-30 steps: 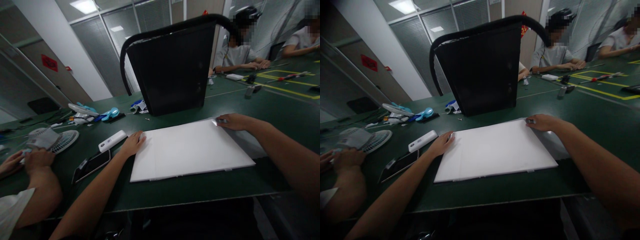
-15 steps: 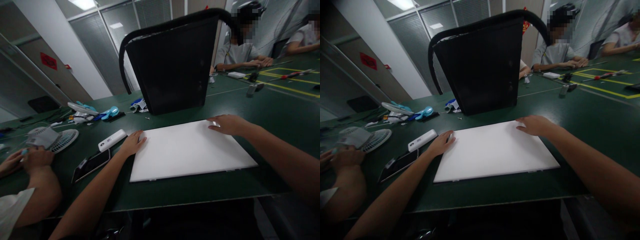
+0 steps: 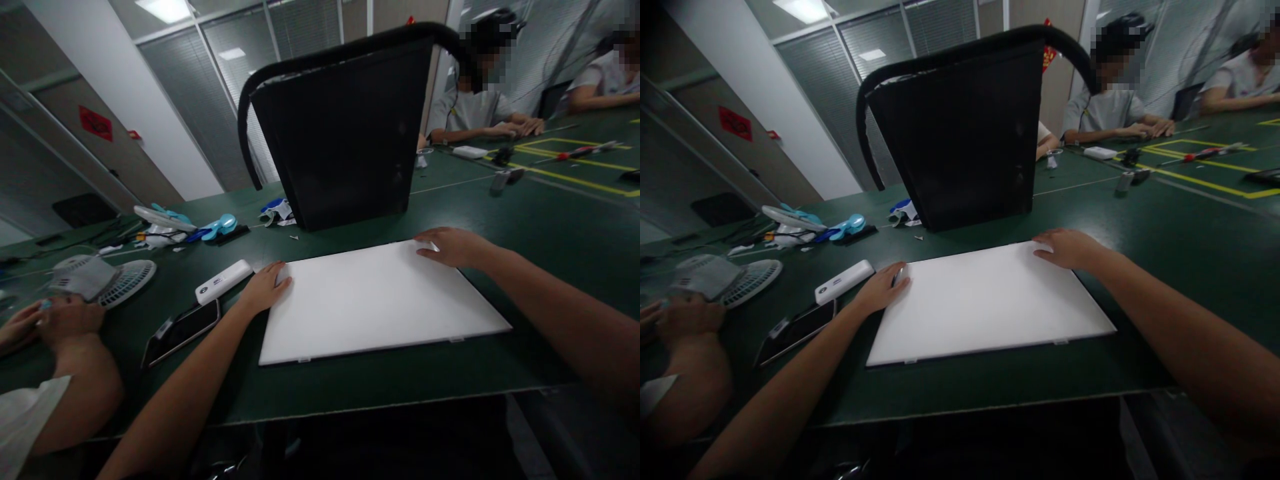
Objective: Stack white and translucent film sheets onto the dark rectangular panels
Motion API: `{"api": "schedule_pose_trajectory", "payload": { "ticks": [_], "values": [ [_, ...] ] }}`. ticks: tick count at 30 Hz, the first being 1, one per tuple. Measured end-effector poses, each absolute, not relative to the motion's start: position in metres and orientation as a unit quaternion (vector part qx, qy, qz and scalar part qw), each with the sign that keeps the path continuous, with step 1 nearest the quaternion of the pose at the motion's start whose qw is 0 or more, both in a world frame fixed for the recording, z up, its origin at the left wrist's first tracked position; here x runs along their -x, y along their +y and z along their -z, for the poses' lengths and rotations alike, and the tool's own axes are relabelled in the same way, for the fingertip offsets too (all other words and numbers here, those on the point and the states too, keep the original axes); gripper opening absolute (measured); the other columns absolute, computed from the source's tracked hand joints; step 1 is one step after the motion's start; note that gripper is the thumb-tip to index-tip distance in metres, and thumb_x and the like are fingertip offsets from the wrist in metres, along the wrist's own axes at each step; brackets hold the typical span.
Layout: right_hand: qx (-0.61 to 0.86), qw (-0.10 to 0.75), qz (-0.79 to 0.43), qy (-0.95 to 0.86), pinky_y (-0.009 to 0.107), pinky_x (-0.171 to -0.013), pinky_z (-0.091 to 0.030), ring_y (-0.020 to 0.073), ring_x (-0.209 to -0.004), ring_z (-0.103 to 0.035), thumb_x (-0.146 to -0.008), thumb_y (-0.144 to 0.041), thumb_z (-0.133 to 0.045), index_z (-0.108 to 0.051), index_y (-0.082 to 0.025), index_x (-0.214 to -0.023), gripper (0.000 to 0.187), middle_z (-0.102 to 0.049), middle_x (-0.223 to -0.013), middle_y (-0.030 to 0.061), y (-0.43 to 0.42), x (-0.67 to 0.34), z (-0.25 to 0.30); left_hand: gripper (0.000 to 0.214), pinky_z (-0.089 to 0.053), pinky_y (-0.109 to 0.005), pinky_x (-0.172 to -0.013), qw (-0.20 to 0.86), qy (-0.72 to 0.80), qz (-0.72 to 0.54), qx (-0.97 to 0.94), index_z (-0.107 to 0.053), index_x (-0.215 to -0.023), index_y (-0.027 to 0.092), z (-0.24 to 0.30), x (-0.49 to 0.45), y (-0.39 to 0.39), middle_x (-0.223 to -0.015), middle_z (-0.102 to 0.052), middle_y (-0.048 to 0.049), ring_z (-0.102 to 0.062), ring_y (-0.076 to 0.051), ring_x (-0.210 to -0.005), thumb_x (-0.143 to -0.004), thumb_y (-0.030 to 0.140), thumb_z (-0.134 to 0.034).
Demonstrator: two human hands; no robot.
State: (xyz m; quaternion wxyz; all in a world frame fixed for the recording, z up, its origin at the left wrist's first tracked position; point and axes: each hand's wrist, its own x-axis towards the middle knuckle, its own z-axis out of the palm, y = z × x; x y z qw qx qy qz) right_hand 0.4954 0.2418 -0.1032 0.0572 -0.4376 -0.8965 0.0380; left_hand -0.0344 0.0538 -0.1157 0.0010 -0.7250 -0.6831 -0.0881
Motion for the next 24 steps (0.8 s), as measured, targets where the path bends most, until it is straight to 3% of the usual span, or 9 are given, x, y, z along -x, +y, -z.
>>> {"api": "schedule_pose_trajectory", "payload": {
  "ticks": [7, 13, 24],
  "values": [
    [0.425, 0.071, -0.038, -0.902, 0.058, -0.122, -0.042, 0.0384, -0.139, -0.056, -0.101, -0.069, -0.038, -0.060, -0.018, -0.154, 0.077, -0.055, -0.156, 0.0160, 0.253, -0.500, 0.122, 0.077, -0.033, -0.049, -0.131, -0.004, -0.672, 0.085, 0.736, -0.050, -0.158, 0.004, 0.118, 0.037, 0.053, -0.170, -0.040, -0.0220, -0.044, -0.033, -0.156, -0.105, 0.056, -0.031],
    [0.408, 0.084, -0.043, -0.908, 0.054, -0.126, -0.040, 0.0344, -0.145, -0.052, -0.102, -0.070, -0.036, -0.058, -0.020, -0.156, 0.077, -0.052, -0.159, 0.0132, 0.256, -0.496, 0.127, 0.082, -0.030, -0.045, -0.132, -0.005, -0.666, 0.086, 0.741, -0.052, -0.156, 0.003, 0.118, 0.039, 0.055, -0.164, -0.050, -0.0198, -0.045, -0.031, -0.155, -0.105, 0.062, -0.027],
    [0.397, 0.089, -0.062, -0.911, 0.055, -0.126, -0.040, 0.0340, -0.143, -0.054, -0.100, -0.071, -0.041, -0.063, -0.022, -0.153, 0.075, -0.053, -0.159, 0.0111, 0.258, -0.497, 0.125, 0.085, -0.029, -0.046, -0.133, 0.000, -0.663, 0.069, 0.745, -0.050, -0.159, 0.002, 0.120, 0.040, 0.055, -0.168, -0.043, -0.0205, -0.043, -0.033, -0.156, -0.105, 0.064, -0.027]
  ]
}}
